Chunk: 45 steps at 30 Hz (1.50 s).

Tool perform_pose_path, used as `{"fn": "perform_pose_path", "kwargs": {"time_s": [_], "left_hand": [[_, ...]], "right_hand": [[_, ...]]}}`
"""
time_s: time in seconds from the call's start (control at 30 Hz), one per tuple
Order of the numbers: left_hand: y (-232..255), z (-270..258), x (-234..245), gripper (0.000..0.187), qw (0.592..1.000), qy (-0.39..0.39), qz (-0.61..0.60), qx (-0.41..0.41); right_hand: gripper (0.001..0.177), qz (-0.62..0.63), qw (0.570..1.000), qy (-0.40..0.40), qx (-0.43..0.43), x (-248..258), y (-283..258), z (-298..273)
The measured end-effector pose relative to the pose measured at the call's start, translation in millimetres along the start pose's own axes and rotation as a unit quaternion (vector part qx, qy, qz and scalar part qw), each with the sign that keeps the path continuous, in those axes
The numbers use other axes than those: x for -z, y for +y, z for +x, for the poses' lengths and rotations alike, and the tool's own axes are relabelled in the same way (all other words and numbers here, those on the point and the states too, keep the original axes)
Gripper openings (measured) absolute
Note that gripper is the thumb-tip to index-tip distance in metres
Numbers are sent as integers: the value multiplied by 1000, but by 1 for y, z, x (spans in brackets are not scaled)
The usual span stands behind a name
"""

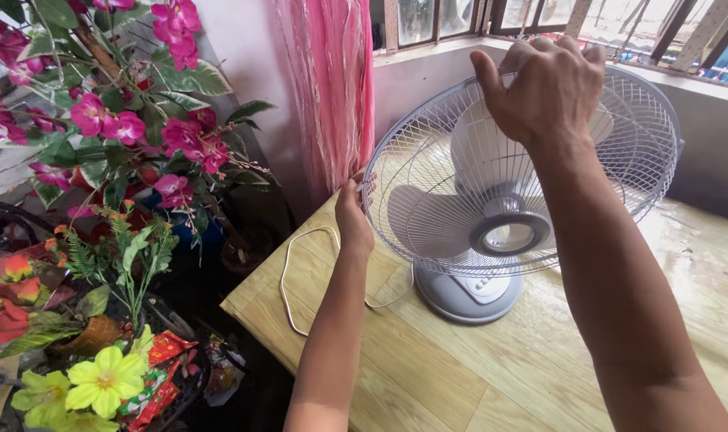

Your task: The person assembles a table fan by attaching the front grille, inserting the fan blades, and securing the rear grille. They wipe the rear grille with a cloth before installation. The fan is fully reassembled by the end of the clip.

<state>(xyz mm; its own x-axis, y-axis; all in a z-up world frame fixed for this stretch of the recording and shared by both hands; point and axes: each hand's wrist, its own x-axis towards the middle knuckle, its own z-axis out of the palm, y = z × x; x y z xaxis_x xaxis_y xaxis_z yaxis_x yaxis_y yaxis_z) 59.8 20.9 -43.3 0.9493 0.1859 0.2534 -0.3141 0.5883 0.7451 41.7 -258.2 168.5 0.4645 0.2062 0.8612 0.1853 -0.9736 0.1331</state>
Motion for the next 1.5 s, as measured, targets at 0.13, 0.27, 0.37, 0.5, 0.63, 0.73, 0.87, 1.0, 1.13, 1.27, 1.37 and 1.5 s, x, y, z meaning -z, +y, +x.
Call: {"fn": "perform_pose_path", "kwargs": {"time_s": [0.13,0.27,0.37,0.5,0.63,0.73,0.87,1.0,1.13,1.27,1.37,1.5], "left_hand": [[-1,0,13,74,987,-7,72,145],[-1,-1,11,95,973,-42,31,223],[-2,-9,11,88,969,-33,66,237],[-4,-16,13,82,977,-46,76,195],[-11,-16,18,82,976,-55,74,196],[-8,0,23,79,971,-72,87,212],[5,32,25,76,978,-160,123,60],[15,39,30,86,976,-183,91,71],[-1,5,15,73,990,-56,129,-32],[7,-32,-20,55,986,-6,133,-95],[25,-73,-50,50,986,39,137,-93],[37,-128,-87,51,969,78,191,-132]], "right_hand": [[63,17,1000,-10,-9,3,-2,2],[61,-13,1000,9,-4,2,-6,7],[61,-15,1000,10,-8,-1,-6,2],[61,-12,999,-18,-31,-2,-6,5],[56,0,1000,22,-11,3,-9,7],[56,29,999,-15,-28,8,-11,8],[36,36,990,135,-25,15,21,-26],[56,146,949,179,-214,26,94,-111],[110,402,795,-3,-454,-8,141,-176],[131,505,726,-77,-460,-40,163,-193],[131,470,720,-146,-490,-53,178,-180],[133,538,723,-145,-409,-71,195,-166]]}}
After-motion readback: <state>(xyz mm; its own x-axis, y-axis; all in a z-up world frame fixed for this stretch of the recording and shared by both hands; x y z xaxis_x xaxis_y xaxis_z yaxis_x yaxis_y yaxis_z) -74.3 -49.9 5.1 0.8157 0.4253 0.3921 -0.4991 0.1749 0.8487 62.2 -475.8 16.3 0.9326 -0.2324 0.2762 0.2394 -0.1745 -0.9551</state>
